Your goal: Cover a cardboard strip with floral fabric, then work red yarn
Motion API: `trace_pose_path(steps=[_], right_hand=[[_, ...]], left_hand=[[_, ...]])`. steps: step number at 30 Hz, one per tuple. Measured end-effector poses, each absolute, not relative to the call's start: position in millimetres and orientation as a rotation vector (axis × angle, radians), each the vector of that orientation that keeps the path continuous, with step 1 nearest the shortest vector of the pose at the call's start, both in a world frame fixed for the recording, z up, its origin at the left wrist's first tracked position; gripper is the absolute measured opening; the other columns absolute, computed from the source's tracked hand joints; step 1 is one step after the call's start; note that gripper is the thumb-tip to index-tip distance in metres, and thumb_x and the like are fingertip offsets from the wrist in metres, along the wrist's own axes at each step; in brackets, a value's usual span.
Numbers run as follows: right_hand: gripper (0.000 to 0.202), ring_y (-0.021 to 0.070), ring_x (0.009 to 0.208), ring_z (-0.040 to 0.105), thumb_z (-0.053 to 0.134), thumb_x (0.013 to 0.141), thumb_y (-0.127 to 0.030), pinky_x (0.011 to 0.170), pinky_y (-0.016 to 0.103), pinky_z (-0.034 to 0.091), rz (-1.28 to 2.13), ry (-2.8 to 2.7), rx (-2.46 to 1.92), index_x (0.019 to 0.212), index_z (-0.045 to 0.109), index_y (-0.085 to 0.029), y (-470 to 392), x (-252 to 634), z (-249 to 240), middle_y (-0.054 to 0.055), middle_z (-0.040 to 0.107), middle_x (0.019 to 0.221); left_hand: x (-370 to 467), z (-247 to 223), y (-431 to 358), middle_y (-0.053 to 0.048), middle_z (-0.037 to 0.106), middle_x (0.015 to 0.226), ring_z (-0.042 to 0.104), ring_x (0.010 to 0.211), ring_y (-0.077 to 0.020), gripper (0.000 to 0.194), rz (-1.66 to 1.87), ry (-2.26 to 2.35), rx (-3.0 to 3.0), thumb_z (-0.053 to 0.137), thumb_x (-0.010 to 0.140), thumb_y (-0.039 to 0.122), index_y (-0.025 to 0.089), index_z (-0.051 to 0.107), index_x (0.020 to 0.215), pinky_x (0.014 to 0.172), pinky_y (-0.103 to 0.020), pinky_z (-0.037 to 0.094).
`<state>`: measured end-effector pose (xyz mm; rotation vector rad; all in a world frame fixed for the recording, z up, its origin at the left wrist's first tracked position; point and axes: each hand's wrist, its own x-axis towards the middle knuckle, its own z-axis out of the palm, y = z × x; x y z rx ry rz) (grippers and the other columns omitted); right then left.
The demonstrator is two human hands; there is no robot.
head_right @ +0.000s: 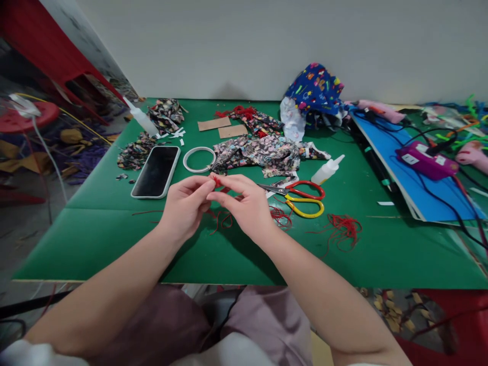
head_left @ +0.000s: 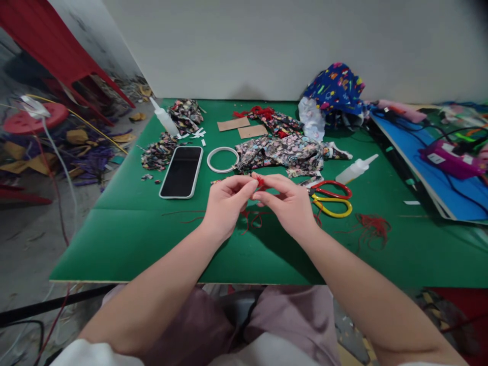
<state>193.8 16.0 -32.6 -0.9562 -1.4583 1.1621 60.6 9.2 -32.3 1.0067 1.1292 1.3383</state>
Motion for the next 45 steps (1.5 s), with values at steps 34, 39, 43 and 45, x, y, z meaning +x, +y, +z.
trace_pose_path(steps=[34,39,43,45], right_hand=[[0.016,0.0124,0.073,0.065,0.066,0.072,-0.036,0.056,0.022,0.057,1.243,-1.23,-1.023,0.078,0.065,-0.021,18.1,192.4,-34.1,-0.001,0.068,0.078],[0.015,0.0113,0.072,0.063,0.065,0.073,-0.035,0.055,0.02,0.056,1.258,-1.226,-1.008,0.078,0.063,-0.021,17.7,192.7,-32.9,-0.001,0.066,0.076],[0.016,0.0124,0.074,0.063,0.064,0.074,-0.036,0.054,0.021,0.057,1.276,-1.206,-1.003,0.078,0.062,-0.021,17.2,192.4,-33.0,-0.001,0.065,0.077],[0.015,0.0124,0.074,0.063,0.064,0.074,-0.036,0.055,0.021,0.056,1.271,-1.204,-0.996,0.079,0.063,-0.021,17.0,192.4,-33.5,-0.001,0.066,0.077]], left_hand=[[63.3,-34.8,9.4,0.003,0.058,0.055,0.045,0.043,-0.0043,0.012,1.395,1.162,1.012,0.069,0.069,0.029,0.018,0.067,0.071,0.042,-0.018,0.034],[63.5,-34.7,8.9,0.004,0.056,0.053,0.04,0.041,-0.0027,0.011,1.386,1.141,0.995,0.07,0.07,0.028,0.017,0.068,0.07,0.038,-0.017,0.029],[63.6,-34.2,9.2,0.004,0.056,0.052,0.037,0.039,-0.0021,0.012,1.354,1.134,0.949,0.07,0.069,0.029,0.017,0.068,0.07,0.036,-0.016,0.024],[63.8,-33.3,9.5,0.004,0.055,0.051,0.035,0.037,-0.0015,0.012,1.346,1.124,0.923,0.07,0.069,0.028,0.017,0.067,0.07,0.035,-0.016,0.023]])
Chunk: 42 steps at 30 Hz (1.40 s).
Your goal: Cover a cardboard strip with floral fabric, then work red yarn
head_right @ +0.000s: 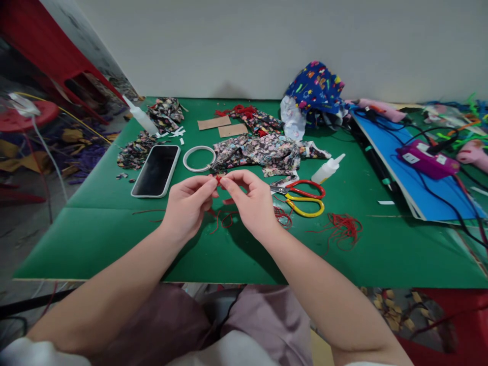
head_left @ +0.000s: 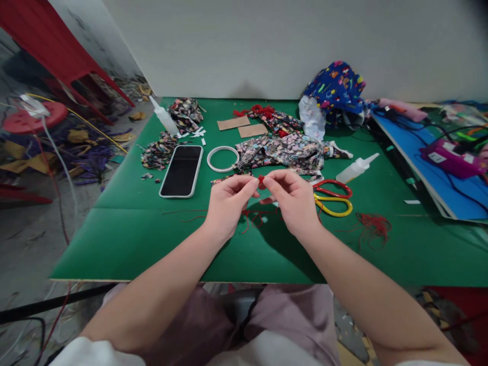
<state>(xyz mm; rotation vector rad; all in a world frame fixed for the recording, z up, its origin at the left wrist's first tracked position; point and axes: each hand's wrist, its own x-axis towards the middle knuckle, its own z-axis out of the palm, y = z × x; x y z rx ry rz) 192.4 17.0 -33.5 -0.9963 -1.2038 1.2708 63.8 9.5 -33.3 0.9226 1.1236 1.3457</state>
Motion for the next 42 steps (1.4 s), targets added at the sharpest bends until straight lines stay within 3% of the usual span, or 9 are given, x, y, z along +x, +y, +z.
trace_pose_path(steps=[5,8,16,20,26,32,42], right_hand=[[0.025,0.0141,0.084,0.064,0.071,0.068,-0.03,0.068,0.026,0.057,1.271,-1.277,-0.95,0.093,0.07,-0.027,17.8,191.2,-36.9,-0.001,0.069,0.095],[0.019,0.0151,0.09,0.063,0.071,0.069,-0.026,0.074,0.028,0.056,1.3,-1.26,-0.894,0.087,0.072,-0.029,17.9,188.8,-39.4,-0.002,0.068,0.099],[0.016,0.0137,0.087,0.062,0.069,0.072,-0.022,0.069,0.026,0.056,1.305,-1.174,-0.831,0.083,0.073,-0.032,16.8,185.6,-41.6,-0.002,0.068,0.092],[0.016,0.0124,0.088,0.061,0.069,0.071,-0.018,0.075,0.026,0.053,1.242,-1.163,-0.79,0.079,0.073,-0.031,17.8,185.3,-43.0,-0.002,0.067,0.086],[0.014,0.0107,0.072,0.06,0.07,0.068,-0.015,0.059,0.024,0.052,1.272,-1.09,-0.778,0.073,0.073,-0.028,19.0,185.0,-42.1,-0.002,0.065,0.082],[0.011,0.0101,0.071,0.058,0.072,0.064,-0.014,0.062,0.024,0.05,1.326,-1.002,-0.801,0.066,0.071,-0.025,21.1,186.5,-42.1,-0.002,0.064,0.078],[0.012,0.0096,0.071,0.056,0.074,0.059,-0.014,0.073,0.026,0.046,1.416,-0.924,-0.817,0.057,0.065,-0.022,23.7,188.3,-39.9,-0.004,0.062,0.069]], left_hand=[[65.6,-31.0,8.7,0.004,0.054,0.05,0.034,0.036,-0.0014,0.013,1.333,1.069,0.88,0.07,0.068,0.029,0.016,0.067,0.068,0.035,-0.016,0.023],[66.9,-31.7,7.5,0.004,0.055,0.05,0.035,0.037,-0.0017,0.013,1.315,1.05,0.915,0.069,0.068,0.029,0.016,0.067,0.068,0.034,-0.015,0.022],[67.2,-36.9,6.0,0.003,0.059,0.054,0.034,0.038,-0.001,0.011,1.308,1.027,0.906,0.069,0.07,0.027,0.016,0.067,0.069,0.036,-0.015,0.023],[67.3,-37.0,5.2,0.002,0.06,0.057,0.036,0.04,-0.0013,0.011,1.3,1.01,0.913,0.069,0.071,0.028,0.016,0.068,0.072,0.037,-0.015,0.024],[68.9,-37.8,5.4,0.003,0.06,0.058,0.033,0.039,-0.0007,0.012,1.286,0.986,0.946,0.069,0.071,0.029,0.017,0.068,0.073,0.036,-0.015,0.021],[69.4,-40.0,6.7,0.002,0.065,0.065,0.056,0.06,-0.0061,0.008,1.327,0.978,1.04,0.068,0.074,0.026,0.018,0.07,0.076,0.055,-0.016,0.042],[69.5,-39.2,6.5,0.002,0.065,0.062,0.058,0.057,-0.0073,0.009,1.318,1.01,1.059,0.068,0.073,0.026,0.017,0.069,0.073,0.057,-0.019,0.045]])
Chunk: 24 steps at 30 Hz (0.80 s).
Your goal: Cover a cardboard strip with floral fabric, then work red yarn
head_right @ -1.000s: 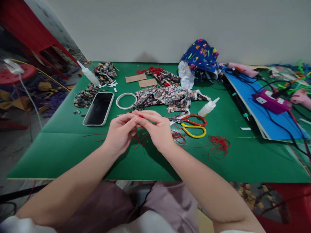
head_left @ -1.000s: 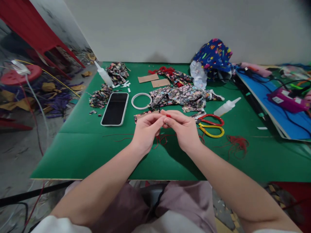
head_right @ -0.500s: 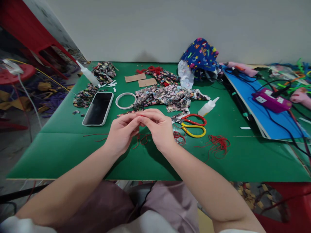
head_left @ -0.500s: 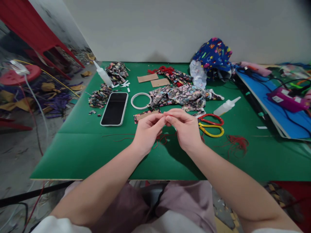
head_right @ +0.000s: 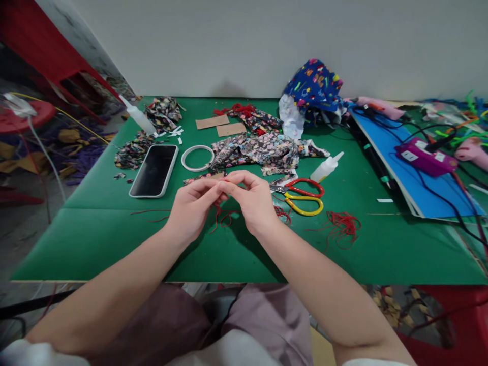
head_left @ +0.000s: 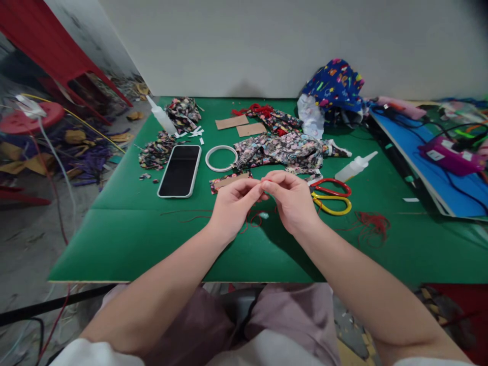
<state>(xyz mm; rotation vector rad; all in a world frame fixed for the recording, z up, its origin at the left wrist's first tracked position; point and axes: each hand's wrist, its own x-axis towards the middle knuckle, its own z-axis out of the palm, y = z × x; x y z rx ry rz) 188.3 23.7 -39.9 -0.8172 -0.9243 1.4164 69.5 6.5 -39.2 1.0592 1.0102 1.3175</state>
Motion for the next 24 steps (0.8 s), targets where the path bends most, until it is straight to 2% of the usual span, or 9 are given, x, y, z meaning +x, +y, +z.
trace_pose_path(steps=[9,12,15,24], right_hand=[[0.015,0.0094,0.07,0.054,0.075,0.058,-0.016,0.072,0.026,0.046,1.444,-0.939,-0.814,0.057,0.061,-0.02,25.1,188.8,-40.3,-0.004,0.059,0.068],[0.015,0.0097,0.07,0.055,0.076,0.058,-0.017,0.073,0.026,0.046,1.442,-0.948,-0.817,0.057,0.061,-0.02,25.9,189.3,-40.6,-0.004,0.059,0.068],[0.015,0.0098,0.07,0.055,0.076,0.058,-0.018,0.072,0.027,0.047,1.46,-0.963,-0.794,0.058,0.061,-0.02,26.7,190.4,-39.8,-0.004,0.059,0.069],[0.013,0.0094,0.07,0.057,0.076,0.061,-0.023,0.072,0.027,0.049,1.549,-1.005,-0.719,0.062,0.063,-0.022,26.5,193.6,-36.2,-0.005,0.062,0.072]], left_hand=[[69.6,-37.6,5.5,0.002,0.063,0.058,0.054,0.051,-0.0059,0.013,1.27,1.011,0.985,0.069,0.071,0.029,0.016,0.067,0.072,0.05,-0.017,0.042],[68.9,-35.2,4.4,0.004,0.06,0.055,0.041,0.039,-0.0023,0.016,1.213,1.017,0.942,0.068,0.073,0.032,0.017,0.065,0.074,0.038,-0.015,0.029],[67.8,-32.1,3.2,0.004,0.057,0.054,0.032,0.036,-0.0011,0.017,1.209,1.041,0.965,0.067,0.073,0.033,0.016,0.065,0.074,0.035,-0.017,0.02],[64.7,-30.1,2.4,0.002,0.064,0.062,0.05,0.049,-0.006,0.013,1.32,1.096,1.146,0.069,0.071,0.031,0.018,0.069,0.073,0.044,-0.018,0.036]])
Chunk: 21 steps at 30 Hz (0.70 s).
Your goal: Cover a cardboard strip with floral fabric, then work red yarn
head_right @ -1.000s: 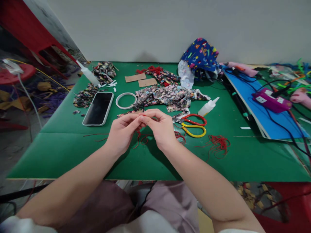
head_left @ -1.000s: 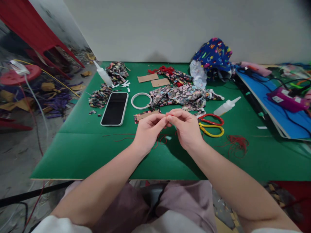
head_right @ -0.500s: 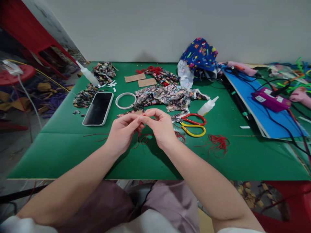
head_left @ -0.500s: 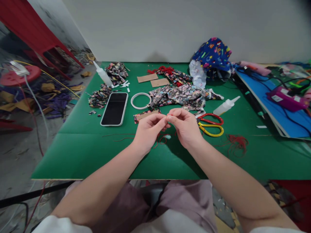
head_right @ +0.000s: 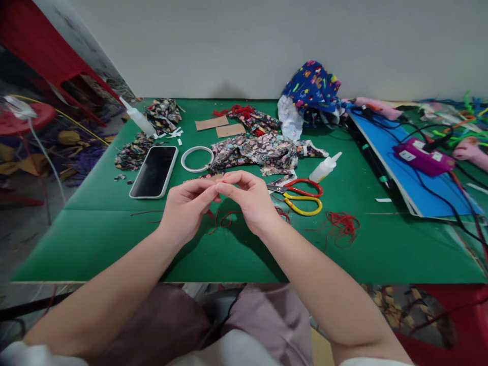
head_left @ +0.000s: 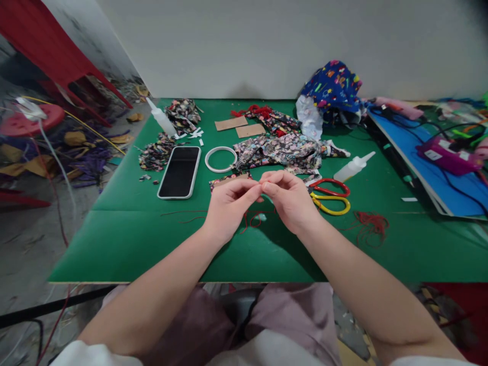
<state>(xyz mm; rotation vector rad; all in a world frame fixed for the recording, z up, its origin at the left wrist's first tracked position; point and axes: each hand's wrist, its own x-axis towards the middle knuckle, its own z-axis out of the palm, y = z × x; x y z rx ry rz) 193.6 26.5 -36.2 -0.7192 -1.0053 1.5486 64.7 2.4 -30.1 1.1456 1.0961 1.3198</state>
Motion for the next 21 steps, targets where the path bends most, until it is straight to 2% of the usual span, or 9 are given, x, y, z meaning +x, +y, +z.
trace_pose_path(steps=[3,7,13,21], right_hand=[[0.008,0.0112,0.076,0.061,0.07,0.07,-0.03,0.074,0.027,0.049,1.443,-1.13,-0.775,0.076,0.069,-0.025,28,200,-32,-0.003,0.068,0.08],[0.016,0.0122,0.078,0.064,0.057,0.082,-0.033,0.074,0.027,0.05,1.158,-1.364,-0.89,0.086,0.07,-0.025,30,213,-20,-0.001,0.07,0.081],[0.015,0.0132,0.079,0.065,0.057,0.082,-0.028,0.073,0.026,0.051,1.07,-1.674,-0.92,0.089,0.069,-0.025,29,223,-10,-0.001,0.071,0.085],[0.014,0.0133,0.075,0.065,0.057,0.081,-0.024,0.07,0.026,0.053,1.071,-1.732,-0.927,0.087,0.07,-0.026,29,225,-9,-0.002,0.071,0.082]], left_hand=[[64,-28,2,0.002,0.063,0.059,0.052,0.051,-0.0069,0.011,1.348,1.145,1.219,0.068,0.072,0.029,0.018,0.069,0.071,0.046,-0.018,0.038],[62,-26,2,0.002,0.062,0.057,0.052,0.051,-0.007,0.011,1.342,1.2,1.246,0.068,0.071,0.028,0.017,0.068,0.068,0.045,-0.017,0.038],[61,-26,4,0.003,0.058,0.051,0.046,0.045,-0.0056,0.012,1.265,1.144,1.165,0.069,0.069,0.028,0.018,0.067,0.063,0.044,-0.018,0.035],[60,-26,4,0.003,0.055,0.049,0.04,0.042,-0.0043,0.013,1.215,1.068,1.086,0.071,0.066,0.029,0.017,0.067,0.063,0.04,-0.018,0.03]])
